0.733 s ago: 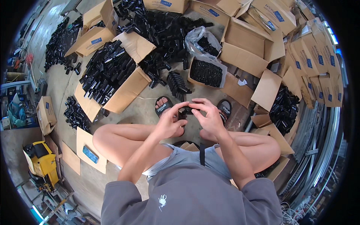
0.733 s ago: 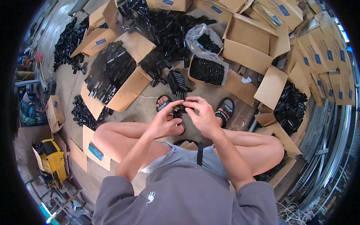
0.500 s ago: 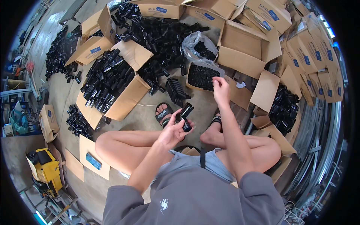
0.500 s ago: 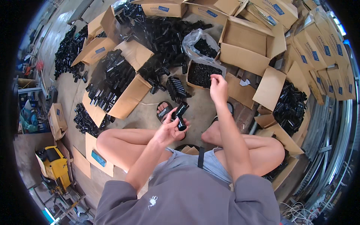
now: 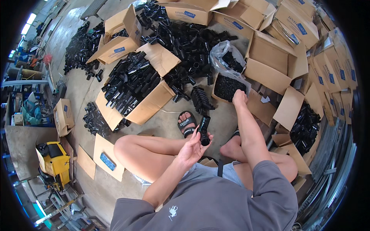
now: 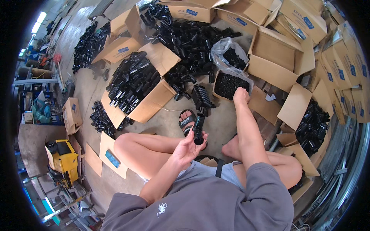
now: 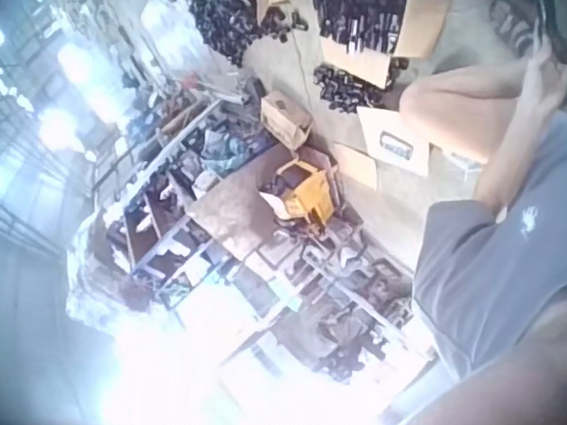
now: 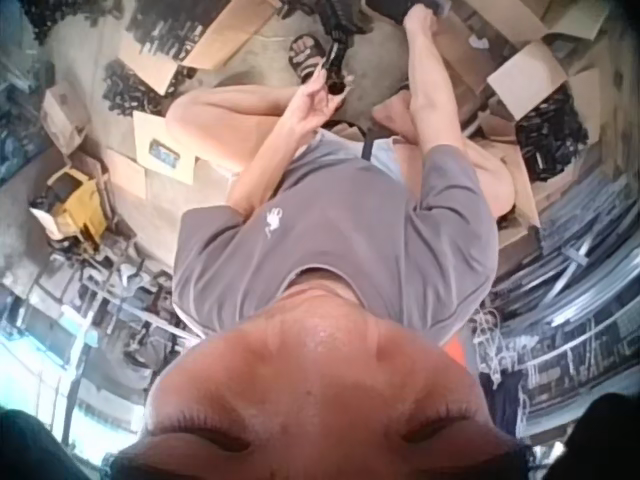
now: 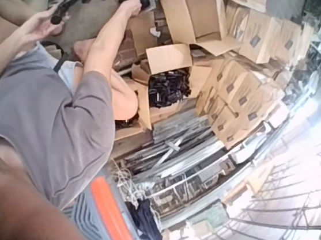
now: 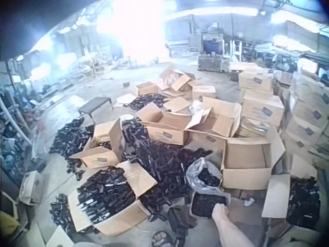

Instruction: The person attaches small black plastic components to a larger plastic housing while sitting on the floor among many cardboard boxes.

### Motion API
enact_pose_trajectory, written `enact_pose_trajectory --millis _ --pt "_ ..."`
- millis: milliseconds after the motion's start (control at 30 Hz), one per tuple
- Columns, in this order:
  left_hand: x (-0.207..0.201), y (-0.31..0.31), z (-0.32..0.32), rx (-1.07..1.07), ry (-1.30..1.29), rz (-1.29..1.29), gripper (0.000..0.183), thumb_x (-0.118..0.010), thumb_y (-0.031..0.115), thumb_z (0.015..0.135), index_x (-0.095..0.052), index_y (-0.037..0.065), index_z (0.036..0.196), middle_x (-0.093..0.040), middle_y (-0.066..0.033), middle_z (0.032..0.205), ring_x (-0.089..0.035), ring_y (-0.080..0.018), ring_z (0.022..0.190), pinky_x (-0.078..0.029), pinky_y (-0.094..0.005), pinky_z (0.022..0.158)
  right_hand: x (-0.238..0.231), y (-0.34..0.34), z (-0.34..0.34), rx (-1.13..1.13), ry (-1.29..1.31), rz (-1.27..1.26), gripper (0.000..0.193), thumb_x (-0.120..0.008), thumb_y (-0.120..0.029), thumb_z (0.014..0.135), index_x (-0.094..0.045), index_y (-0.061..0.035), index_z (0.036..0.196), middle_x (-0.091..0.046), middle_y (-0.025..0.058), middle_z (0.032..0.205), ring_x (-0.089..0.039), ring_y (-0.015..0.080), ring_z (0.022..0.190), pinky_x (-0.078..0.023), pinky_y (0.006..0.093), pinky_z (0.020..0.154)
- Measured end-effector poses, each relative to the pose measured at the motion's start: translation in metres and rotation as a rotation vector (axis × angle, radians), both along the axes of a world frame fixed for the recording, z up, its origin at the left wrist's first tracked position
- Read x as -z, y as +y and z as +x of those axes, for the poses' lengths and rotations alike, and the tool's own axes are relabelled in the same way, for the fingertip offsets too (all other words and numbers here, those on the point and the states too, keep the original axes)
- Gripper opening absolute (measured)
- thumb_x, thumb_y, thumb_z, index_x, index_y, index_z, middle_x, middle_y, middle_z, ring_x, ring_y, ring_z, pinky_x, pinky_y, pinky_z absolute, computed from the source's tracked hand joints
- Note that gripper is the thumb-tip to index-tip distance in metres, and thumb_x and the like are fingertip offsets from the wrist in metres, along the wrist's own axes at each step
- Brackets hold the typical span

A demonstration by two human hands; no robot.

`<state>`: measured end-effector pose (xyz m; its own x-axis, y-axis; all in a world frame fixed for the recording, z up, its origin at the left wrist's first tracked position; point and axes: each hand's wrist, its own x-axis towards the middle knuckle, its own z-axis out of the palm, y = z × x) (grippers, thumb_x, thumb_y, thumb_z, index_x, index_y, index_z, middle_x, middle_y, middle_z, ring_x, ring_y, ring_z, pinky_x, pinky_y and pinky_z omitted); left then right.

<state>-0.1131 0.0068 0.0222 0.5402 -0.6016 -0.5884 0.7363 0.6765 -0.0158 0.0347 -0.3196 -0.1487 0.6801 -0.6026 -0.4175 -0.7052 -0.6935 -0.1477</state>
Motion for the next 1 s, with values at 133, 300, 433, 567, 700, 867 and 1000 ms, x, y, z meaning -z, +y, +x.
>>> enact_pose_trajectory --millis 133,300,433,567,700,867,1000 --pt "0.004 -0.006 -0.004 0.027 0.025 0.0 0.045 -0.058 0.03 0.105 -0.049 0.0 0.137 -0.058 -0.0159 0.132 -0.064 -0.0235 0.118 -0.064 -0.0307 0.089 -0.001 -0.001 -0.012 0.035 -0.075 -0.006 0.021 -0.062 -0.006 0.09 -0.072 -0.0021 0.109 -0.071 0.0259 0.116 -0.067 0.0435 0.114 -0.056 0.0514 0.095" --pt "0.004 -0.014 -0.006 0.006 -0.018 -0.053 0.046 -0.057 0.031 0.106 -0.047 0.002 0.14 -0.058 -0.015 0.13 -0.063 -0.0257 0.119 -0.059 -0.0352 0.1 -0.042 0.01 -0.044 -0.003 -0.382 0.071 0.016 -0.064 -0.007 0.091 -0.069 0.0006 0.104 -0.075 0.0218 0.103 -0.072 0.0413 0.096 -0.058 0.0478 0.084" --pt "0.02 -0.018 0.002 0.01 -0.096 -0.003 0.058 -0.061 0.021 0.104 -0.035 0.023 0.155 -0.059 -0.0111 0.131 -0.06 -0.0256 0.124 -0.053 -0.0385 0.106 -0.118 0.052 -0.09 0.213 -0.806 0.549 0.018 -0.067 -0.01 0.094 -0.066 0.0017 0.107 -0.076 0.0191 0.095 -0.075 0.029 0.085 -0.057 0.0395 0.075" --pt "0.018 -0.029 0.015 0.007 -0.269 0.222 0.056 -0.06 0.021 0.104 -0.037 0.026 0.156 -0.059 -0.0086 0.133 -0.061 -0.0249 0.124 -0.056 -0.0403 0.104 -0.211 0.115 -0.136 0.156 -0.764 0.796 0.014 -0.068 -0.007 0.096 -0.069 0.0033 0.106 -0.075 0.008 0.096 -0.07 0.0124 0.089 -0.056 0.026 0.077" --pt "0.002 -0.05 0.02 0.001 -0.393 0.331 0.06 -0.062 0.011 0.102 -0.037 0.022 0.156 -0.061 -0.0087 0.134 -0.063 -0.0212 0.121 -0.057 -0.0384 0.101 -0.205 0.134 -0.158 0.278 -0.779 0.899 0.017 -0.074 -0.007 0.092 -0.075 0.0033 0.105 -0.075 0.0084 0.1 -0.069 0.0131 0.091 -0.055 0.0253 0.083" --pt "-0.003 -0.065 0.013 -0.007 -0.562 0.395 0.063 -0.066 -0.002 0.097 -0.043 0.017 0.153 -0.067 -0.0047 0.125 -0.066 -0.0128 0.112 -0.059 -0.0302 0.089 -0.185 0.137 -0.158 0.271 -0.943 0.778 0.019 -0.074 -0.007 0.09 -0.077 0.0043 0.105 -0.073 0.0148 0.111 -0.071 0.017 0.096 -0.057 0.0297 0.081" --pt "-0.007 -0.071 0.006 -0.015 -0.581 0.444 0.064 -0.067 -0.002 0.097 -0.043 0.017 0.153 -0.066 -0.0046 0.128 -0.065 -0.0123 0.112 -0.058 -0.0292 0.09 -0.196 0.144 -0.161 0.429 -0.964 0.967 0.019 -0.074 -0.007 0.091 -0.077 0.0051 0.105 -0.073 0.0143 0.11 -0.07 0.017 0.097 -0.057 0.0286 0.081"
